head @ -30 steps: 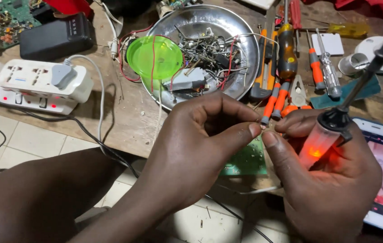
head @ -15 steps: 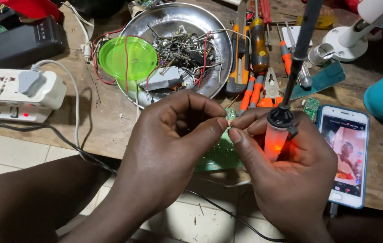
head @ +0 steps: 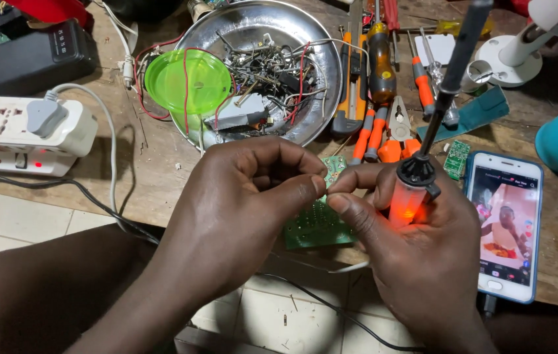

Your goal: Soldering or desoldering electronic components on a printed circuit board using a soldering iron at a workbench.

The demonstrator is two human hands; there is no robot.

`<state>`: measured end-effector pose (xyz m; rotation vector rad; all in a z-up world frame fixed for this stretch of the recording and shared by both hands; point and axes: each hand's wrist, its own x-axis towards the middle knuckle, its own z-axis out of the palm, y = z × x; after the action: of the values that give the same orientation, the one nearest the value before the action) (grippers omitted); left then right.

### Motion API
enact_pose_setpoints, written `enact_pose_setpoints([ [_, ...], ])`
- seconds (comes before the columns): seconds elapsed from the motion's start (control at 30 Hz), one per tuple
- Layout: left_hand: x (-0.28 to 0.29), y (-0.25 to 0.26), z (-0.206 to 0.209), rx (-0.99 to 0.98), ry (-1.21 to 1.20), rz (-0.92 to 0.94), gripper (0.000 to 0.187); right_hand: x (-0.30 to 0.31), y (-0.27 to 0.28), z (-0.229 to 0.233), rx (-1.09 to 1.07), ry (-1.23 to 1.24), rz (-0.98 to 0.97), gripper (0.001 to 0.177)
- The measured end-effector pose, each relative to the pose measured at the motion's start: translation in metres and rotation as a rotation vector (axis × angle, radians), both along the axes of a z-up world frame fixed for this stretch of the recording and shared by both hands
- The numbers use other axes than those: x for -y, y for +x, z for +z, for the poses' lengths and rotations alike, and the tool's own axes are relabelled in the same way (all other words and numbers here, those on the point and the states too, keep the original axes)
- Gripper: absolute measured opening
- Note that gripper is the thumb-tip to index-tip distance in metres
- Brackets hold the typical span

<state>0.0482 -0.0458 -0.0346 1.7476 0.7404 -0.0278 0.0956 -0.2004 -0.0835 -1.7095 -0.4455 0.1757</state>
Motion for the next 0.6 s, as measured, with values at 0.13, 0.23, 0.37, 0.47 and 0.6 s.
enact_pose_setpoints([
  [0.13,-0.001,0.002,0.004,-0.012,-0.026,-0.03,0.007,0.001,0.001,0.005,-0.016,0.004,0.016,0.029],
  [0.23,-0.002,0.003,0.002,-0.067,-0.082,-0.014,0.008,0.004,0.005,0.007,-0.175,-0.067,-0.024,0.035],
  [0.37,-0.003,0.005,-0.009,0.054,-0.184,0.022,0.01,0.006,0.008,0.003,-0.074,-0.072,0.054,0.034],
  [0.47,-0.004,0.002,-0.013,0.116,-0.281,0.058,0.009,0.006,0.008,0.003,-0.01,-0.051,0.086,0.033],
  [0.6,-0.002,0.001,-0.017,0.172,-0.338,0.053,0.006,0.007,0.009,0.0,0.057,-0.007,0.103,0.034],
])
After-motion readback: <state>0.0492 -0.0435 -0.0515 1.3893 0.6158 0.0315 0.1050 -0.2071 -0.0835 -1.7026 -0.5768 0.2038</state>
